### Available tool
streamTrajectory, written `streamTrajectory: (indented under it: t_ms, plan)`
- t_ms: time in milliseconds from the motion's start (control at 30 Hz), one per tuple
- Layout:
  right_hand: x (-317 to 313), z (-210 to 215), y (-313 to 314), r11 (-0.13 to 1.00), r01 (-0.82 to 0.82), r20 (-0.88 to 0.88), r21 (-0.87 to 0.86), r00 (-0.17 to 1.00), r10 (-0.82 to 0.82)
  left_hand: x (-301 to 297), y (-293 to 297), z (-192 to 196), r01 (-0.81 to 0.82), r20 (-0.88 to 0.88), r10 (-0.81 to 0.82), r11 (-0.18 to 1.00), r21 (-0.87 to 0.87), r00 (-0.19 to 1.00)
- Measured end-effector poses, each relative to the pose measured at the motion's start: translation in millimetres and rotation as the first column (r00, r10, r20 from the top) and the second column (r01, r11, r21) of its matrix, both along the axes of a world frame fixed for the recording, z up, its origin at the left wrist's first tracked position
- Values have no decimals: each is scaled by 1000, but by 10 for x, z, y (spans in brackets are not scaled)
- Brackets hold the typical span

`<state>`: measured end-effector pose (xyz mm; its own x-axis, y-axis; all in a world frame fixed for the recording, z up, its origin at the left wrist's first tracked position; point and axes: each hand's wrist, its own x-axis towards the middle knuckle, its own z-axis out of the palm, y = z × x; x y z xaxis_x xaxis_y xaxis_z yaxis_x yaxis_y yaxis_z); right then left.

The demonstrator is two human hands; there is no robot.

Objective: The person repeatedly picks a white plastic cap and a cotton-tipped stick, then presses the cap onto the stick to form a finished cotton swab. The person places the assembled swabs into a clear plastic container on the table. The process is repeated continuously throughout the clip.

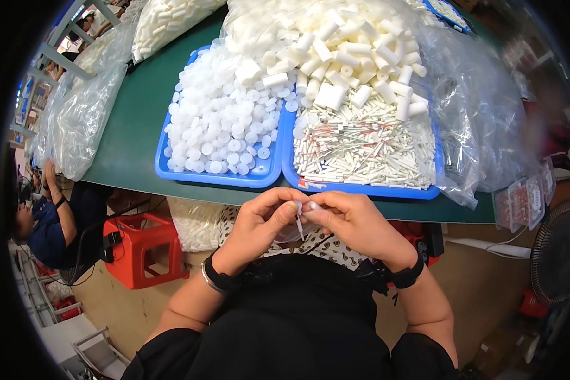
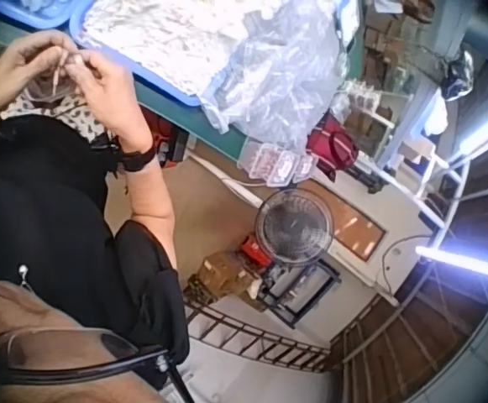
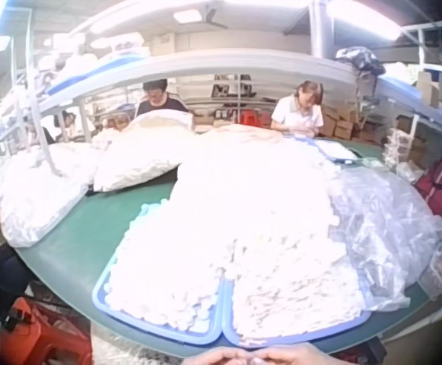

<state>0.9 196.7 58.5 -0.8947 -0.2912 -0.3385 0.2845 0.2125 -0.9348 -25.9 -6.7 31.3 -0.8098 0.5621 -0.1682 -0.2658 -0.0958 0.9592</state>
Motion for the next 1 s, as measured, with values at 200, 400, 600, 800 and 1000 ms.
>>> streamTrajectory:
  t_ms: [200, 400, 600, 800, 1000]
  plan:
    - [62, 31, -20, 1000, 5, 23, 18, 1000, -5, -10, 13, -121, -52, 393, -73, 953, 298, 916]
    - [62, 42, -34, 989, 44, 84, -140, 996, -32, 63, 129, -76, -158, 465, 8, 946, 284, 885]
    - [60, -65, 67, 862, 175, 288, -476, 957, -35, 88, 114, -66, -148, 393, 69, 973, 175, 917]
    - [84, 138, 156, 986, 156, -103, -50, 982, -160, 67, 144, 14, -115, 266, 54, 969, 219, 962]
    - [-197, 321, 1088, 207, 691, -716, 693, 694, 79, 44, 119, -40, -192, 456, -16, 893, 407, 890]
